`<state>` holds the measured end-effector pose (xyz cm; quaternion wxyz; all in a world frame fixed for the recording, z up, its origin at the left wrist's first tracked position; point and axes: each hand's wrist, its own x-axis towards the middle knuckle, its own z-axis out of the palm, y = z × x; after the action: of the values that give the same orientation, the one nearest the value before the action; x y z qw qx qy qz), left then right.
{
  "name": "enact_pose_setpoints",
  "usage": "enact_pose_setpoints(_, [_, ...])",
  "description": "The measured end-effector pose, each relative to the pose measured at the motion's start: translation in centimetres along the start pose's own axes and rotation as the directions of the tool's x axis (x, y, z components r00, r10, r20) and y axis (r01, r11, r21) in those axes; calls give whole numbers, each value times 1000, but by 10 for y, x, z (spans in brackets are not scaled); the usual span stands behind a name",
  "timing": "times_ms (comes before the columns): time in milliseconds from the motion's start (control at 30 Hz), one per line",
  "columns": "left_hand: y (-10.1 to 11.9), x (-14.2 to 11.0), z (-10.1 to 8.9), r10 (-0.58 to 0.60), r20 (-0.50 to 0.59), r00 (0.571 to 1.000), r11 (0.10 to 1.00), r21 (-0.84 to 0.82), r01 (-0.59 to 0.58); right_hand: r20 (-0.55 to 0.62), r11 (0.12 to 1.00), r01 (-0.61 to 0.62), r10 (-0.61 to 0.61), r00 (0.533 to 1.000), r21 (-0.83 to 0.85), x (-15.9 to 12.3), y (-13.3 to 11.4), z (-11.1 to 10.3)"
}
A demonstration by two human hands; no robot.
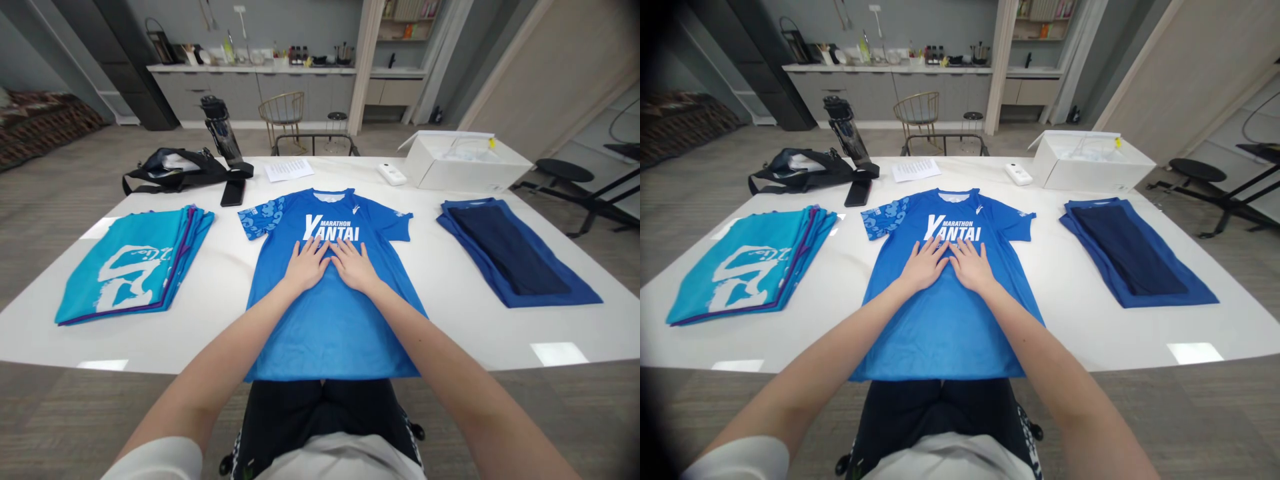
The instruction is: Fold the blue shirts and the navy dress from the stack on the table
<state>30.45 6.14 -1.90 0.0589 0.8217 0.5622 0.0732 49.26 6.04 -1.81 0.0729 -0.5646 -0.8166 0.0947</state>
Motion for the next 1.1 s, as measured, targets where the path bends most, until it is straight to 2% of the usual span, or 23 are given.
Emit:
enact_pose_setpoints(100, [-17,4,0,-71,15,997,997,-12,71,-19,989,-141,140,990,-39,7,26,-3])
enact_pose_setpoints(267, [-47,-31,-11,-184,-16,983,983,26,184,-49,928,-362,359,932,-88,-17,87,-17])
enact_pose_setpoints(333, [-51,-30,-18,-204,-61,977,977,52,207,-118,905,-415,404,907,-91,-16,99,-21])
enact_pose_setpoints(433, [-53,4,-27,-163,-151,975,981,78,176,-201,934,-348,326,924,-81,12,102,-23])
enact_pose_setpoints(533, [-64,61,-28,-192,-147,970,976,77,205,-130,960,-280,277,952,-2,61,106,-26])
enact_pose_setpoints(633, [-89,112,-25,-319,-70,945,946,28,322,-35,925,-373,376,926,70,106,118,-30])
enact_pose_setpoints(700, [-108,135,-23,-383,21,923,923,-12,384,27,890,-450,449,893,70,126,130,-32])
enact_pose_setpoints(800, [-130,153,-18,-418,120,900,904,-41,425,71,871,-490,487,871,36,145,147,-33])
enact_pose_setpoints(967, [-144,159,-7,-441,48,896,896,-32,443,50,866,-499,500,865,-36,159,178,-34])
enact_pose_setpoints(1100, [-157,158,-8,-463,31,886,884,-47,464,4,847,-524,526,850,-84,149,209,-38])
